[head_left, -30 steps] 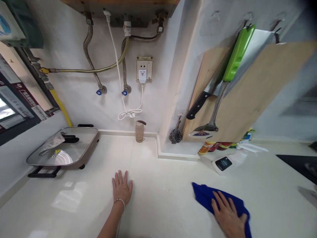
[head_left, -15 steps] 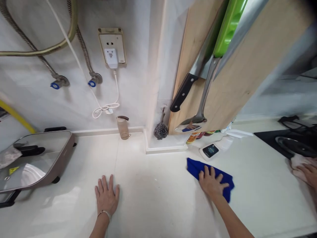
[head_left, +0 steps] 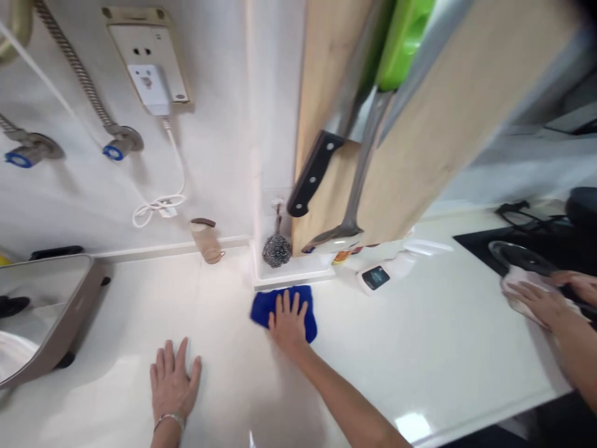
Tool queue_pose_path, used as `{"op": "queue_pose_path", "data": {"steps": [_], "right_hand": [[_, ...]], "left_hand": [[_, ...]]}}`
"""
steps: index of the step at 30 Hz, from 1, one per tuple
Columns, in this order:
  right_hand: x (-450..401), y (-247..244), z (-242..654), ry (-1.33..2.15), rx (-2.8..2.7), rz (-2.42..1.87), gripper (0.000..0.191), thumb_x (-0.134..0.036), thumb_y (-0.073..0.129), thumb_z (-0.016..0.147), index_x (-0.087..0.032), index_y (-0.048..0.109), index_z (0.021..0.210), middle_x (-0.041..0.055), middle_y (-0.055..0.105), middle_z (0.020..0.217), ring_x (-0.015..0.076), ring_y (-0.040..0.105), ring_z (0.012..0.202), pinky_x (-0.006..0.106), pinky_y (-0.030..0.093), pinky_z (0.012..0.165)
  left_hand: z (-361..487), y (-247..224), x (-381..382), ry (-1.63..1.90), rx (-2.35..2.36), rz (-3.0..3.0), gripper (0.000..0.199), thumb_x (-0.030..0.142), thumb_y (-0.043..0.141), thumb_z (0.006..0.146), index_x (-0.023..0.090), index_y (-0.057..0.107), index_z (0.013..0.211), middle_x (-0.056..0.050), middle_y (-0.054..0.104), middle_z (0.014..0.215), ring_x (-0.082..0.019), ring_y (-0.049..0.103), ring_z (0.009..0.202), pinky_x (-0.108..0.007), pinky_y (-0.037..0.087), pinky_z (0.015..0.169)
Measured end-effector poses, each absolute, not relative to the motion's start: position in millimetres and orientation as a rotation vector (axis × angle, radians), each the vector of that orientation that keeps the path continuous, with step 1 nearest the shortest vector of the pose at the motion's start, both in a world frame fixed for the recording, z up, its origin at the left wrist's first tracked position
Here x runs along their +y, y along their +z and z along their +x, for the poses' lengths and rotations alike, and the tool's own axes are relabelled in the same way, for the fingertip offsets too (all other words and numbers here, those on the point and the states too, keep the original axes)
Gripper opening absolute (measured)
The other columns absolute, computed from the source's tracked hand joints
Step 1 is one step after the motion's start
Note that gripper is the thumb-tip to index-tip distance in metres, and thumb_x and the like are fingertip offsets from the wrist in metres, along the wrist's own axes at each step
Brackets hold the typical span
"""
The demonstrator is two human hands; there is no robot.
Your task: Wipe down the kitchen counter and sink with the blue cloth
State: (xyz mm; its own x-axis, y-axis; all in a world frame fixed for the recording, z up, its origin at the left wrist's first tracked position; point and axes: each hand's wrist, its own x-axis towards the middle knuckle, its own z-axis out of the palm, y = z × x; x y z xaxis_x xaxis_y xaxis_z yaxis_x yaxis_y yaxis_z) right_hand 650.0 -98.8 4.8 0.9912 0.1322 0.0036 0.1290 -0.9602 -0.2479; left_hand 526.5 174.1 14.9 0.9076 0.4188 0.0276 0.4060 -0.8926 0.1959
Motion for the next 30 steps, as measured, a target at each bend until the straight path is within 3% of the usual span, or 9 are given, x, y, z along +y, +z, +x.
{"op": "queue_pose_path", "data": {"steps": [6,12,16,23,26,30], "right_hand": [[-123,34,571,0.311,-0.695,-2.628,0.067,-0.055,0.024,0.098,-0.022,0.018,0.156,0.0084,0.006,0.165,0.0423,-0.001,0.150,0.073,0.004,0.118],[-223,32,508,0.312,-0.764,-2.557,0.064,-0.050,0.037,0.097,-0.033,0.016,0.155,0.0002,0.012,0.165,0.0369,0.004,0.152,0.070,0.010,0.120],[-295,19,497,0.180,-0.532,-2.739,0.067,-0.044,0.046,0.093,-0.032,0.023,0.154,0.0013,0.020,0.164,0.0360,0.011,0.151,0.067,0.011,0.121],[-413,-2,512,0.109,0.056,-3.054,0.060,-0.046,0.036,0.095,-0.027,0.033,0.151,0.0006,0.026,0.163,0.0302,0.014,0.151,0.059,0.010,0.123],[-468,-8,520,0.130,0.442,-3.111,0.059,-0.046,0.029,0.096,-0.031,0.028,0.153,-0.0011,0.026,0.163,0.0315,0.016,0.150,0.068,0.008,0.119],[-522,-12,521,0.171,0.892,-2.917,0.063,-0.058,0.018,0.095,-0.036,0.022,0.154,-0.0008,0.022,0.164,0.0377,0.016,0.149,0.079,0.018,0.110]], "left_hand": [[533,28,168,0.062,0.655,2.863,0.073,0.059,0.018,0.091,0.017,0.040,0.146,-0.019,0.025,0.162,-0.037,0.016,0.151,-0.057,0.017,0.122],[540,32,166,0.038,0.621,2.923,0.078,0.061,0.014,0.089,0.014,0.041,0.145,-0.023,0.028,0.158,-0.038,0.018,0.150,-0.059,0.023,0.119],[544,29,168,0.004,0.592,2.974,0.081,0.063,0.012,0.088,0.013,0.040,0.145,-0.023,0.028,0.157,-0.038,0.020,0.150,-0.057,0.025,0.118],[547,32,162,-0.006,0.611,2.954,0.083,0.066,0.013,0.088,0.013,0.040,0.145,-0.023,0.028,0.158,-0.039,0.020,0.149,-0.057,0.023,0.120],[547,35,158,-0.017,0.619,2.943,0.083,0.066,0.014,0.088,0.013,0.038,0.146,-0.023,0.027,0.158,-0.039,0.019,0.149,-0.056,0.021,0.120],[544,36,157,0.003,0.612,2.922,0.082,0.066,0.016,0.088,0.013,0.037,0.148,-0.022,0.026,0.159,-0.039,0.020,0.149,-0.057,0.020,0.121]]}}
